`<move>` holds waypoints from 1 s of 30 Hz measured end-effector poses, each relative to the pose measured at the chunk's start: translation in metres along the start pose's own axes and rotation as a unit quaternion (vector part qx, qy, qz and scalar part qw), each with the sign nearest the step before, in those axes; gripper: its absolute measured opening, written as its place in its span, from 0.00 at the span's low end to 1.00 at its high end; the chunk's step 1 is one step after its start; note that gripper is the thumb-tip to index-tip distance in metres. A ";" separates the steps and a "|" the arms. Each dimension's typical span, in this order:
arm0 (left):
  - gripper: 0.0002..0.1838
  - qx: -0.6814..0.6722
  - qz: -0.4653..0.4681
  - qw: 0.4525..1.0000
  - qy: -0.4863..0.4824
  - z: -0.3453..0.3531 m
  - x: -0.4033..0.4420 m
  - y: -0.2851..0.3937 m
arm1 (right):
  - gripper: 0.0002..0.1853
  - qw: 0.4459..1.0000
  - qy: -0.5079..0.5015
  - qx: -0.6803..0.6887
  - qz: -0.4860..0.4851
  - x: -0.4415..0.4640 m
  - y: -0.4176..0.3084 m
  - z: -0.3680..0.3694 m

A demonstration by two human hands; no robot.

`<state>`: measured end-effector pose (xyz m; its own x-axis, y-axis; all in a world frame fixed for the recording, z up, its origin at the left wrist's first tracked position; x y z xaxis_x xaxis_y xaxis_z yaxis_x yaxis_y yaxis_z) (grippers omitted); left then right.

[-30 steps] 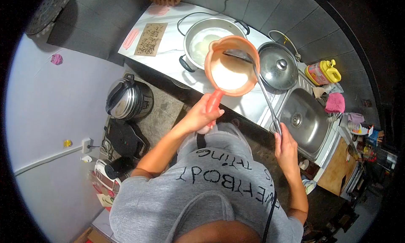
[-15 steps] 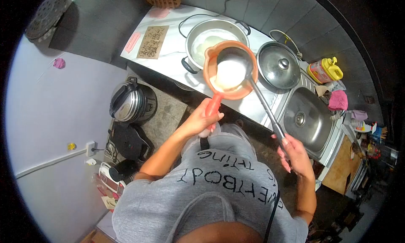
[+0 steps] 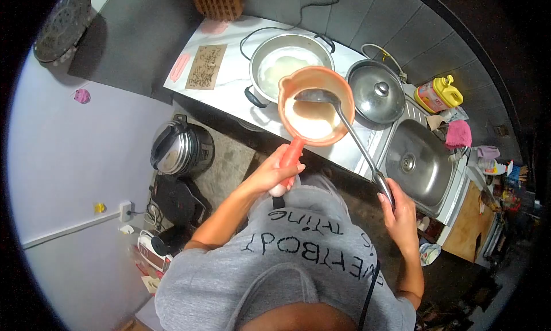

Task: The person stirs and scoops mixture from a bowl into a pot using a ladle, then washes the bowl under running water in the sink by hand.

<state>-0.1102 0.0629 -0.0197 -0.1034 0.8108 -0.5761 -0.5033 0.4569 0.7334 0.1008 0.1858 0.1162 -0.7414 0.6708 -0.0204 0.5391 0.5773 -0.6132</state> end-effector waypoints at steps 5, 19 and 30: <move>0.19 0.003 -0.004 1.000 0.003 0.001 0.002 -0.003 | 0.18 0.999 -0.032 0.004 0.042 -0.007 0.014 0.012; 0.18 0.092 -0.052 0.992 -0.074 0.022 0.010 -0.016 | 0.18 0.788 -0.242 0.459 0.332 -0.047 0.032 0.030; 0.20 -0.023 -0.156 0.974 -0.164 0.023 0.067 -0.103 | 0.18 0.992 -0.072 0.020 0.100 -0.030 0.068 0.022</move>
<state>-0.0459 0.0784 -0.1258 0.3373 0.7117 -0.6162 -0.5052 0.6892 0.5194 0.1508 0.1949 0.0576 -0.6719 0.6951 -0.2557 0.6670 0.4179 -0.6168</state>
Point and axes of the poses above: each hand's wrist, its own x-axis towards the middle knuckle, its own z-axis out of the palm, y = z × x, the point moved 10 cm from there along x, towards the middle knuckle, and after that the axes turned 4 degrees about -z, right-handed, at the moved point
